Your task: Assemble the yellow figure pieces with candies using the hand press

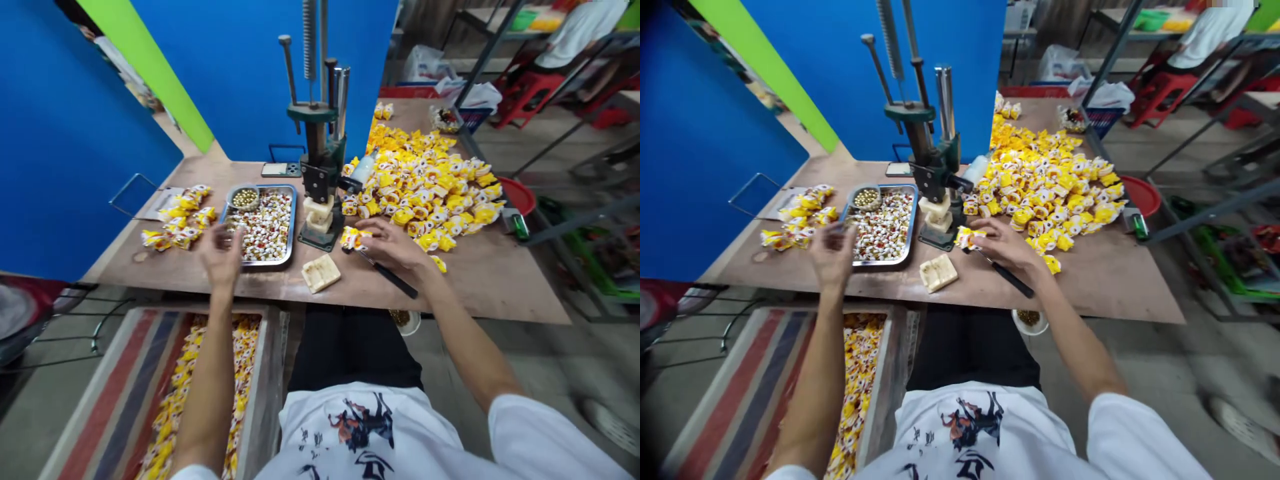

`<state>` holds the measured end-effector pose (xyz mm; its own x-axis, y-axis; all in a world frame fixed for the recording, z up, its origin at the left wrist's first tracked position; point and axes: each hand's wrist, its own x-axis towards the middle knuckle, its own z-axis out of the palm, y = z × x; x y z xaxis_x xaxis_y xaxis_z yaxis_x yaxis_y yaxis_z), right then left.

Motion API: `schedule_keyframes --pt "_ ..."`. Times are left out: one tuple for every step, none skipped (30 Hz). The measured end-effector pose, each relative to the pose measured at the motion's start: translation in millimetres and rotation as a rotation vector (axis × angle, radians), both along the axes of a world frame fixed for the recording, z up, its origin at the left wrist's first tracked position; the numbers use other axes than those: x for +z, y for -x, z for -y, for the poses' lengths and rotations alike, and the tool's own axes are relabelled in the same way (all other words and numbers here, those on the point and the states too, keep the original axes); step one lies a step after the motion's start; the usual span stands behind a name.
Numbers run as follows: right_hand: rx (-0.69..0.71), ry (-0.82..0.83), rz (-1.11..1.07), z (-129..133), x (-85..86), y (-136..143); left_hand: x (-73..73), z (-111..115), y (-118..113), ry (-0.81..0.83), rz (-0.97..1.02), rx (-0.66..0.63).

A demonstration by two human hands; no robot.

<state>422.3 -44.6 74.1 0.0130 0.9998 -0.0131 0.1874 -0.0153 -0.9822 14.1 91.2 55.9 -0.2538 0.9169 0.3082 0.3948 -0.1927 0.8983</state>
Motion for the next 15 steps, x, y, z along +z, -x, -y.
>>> schedule_keyframes --pt "0.034 -0.028 -0.072 -3.8 -1.1 9.1 3.3 21.7 -30.4 0.141 0.118 -0.227" --pt "0.055 -0.072 -0.107 -7.4 -2.5 17.8 6.3 42.6 -58.9 0.285 0.229 -0.425" --pt "0.072 -0.124 -0.114 -10.4 -4.1 25.8 8.6 61.1 -83.9 0.39 0.318 -0.568" --pt "0.093 -0.172 -0.094 -12.4 -5.4 33.0 10.1 76.0 -104.2 0.445 0.39 -0.646" --pt "0.116 -0.213 -0.051 -13.4 -6.3 39.3 10.4 87.0 -119.1 0.468 0.447 -0.678" --pt "0.133 -0.251 0.007 -13.5 -6.9 44.7 9.5 94.0 -128.5 0.463 0.485 -0.673" --pt "0.139 -0.289 0.071 -13.1 -7.3 49.0 7.3 97.5 -133.3 0.443 0.503 -0.648" --pt "0.142 -0.326 0.132 -12.6 -7.9 52.3 4.1 98.3 -134.3 0.415 0.505 -0.611" --pt "0.151 -0.36 0.179 -12.7 -9.1 54.4 -0.1 96.9 -132.9 0.382 0.494 -0.567" --pt "0.159 -0.392 0.205 -13.7 -11.2 55.1 -5.0 93.8 -130.6 0.338 0.474 -0.512" --pt "0.152 -0.415 0.209 -15.9 -14.5 54.4 -10.2 89.4 -128.3 0.281 0.443 -0.449" --pt "0.121 -0.425 0.191 -19.2 -19.0 52.2 -15.3 84.2 -127.0 0.213 0.401 -0.385" --pt "0.056 -0.418 0.154 -23.4 -24.6 48.5 -20.2 78.4 -127.1 0.142 0.352 -0.328" --pt "-0.038 -0.4 0.106 -28.4 -30.9 43.6 -24.6 72.3 -128.9 0.078 0.299 -0.29" --pt "-0.148 -0.375 0.057 -33.8 -37.3 37.5 -28.4 66.1 -132.2 0.026 0.249 -0.273"
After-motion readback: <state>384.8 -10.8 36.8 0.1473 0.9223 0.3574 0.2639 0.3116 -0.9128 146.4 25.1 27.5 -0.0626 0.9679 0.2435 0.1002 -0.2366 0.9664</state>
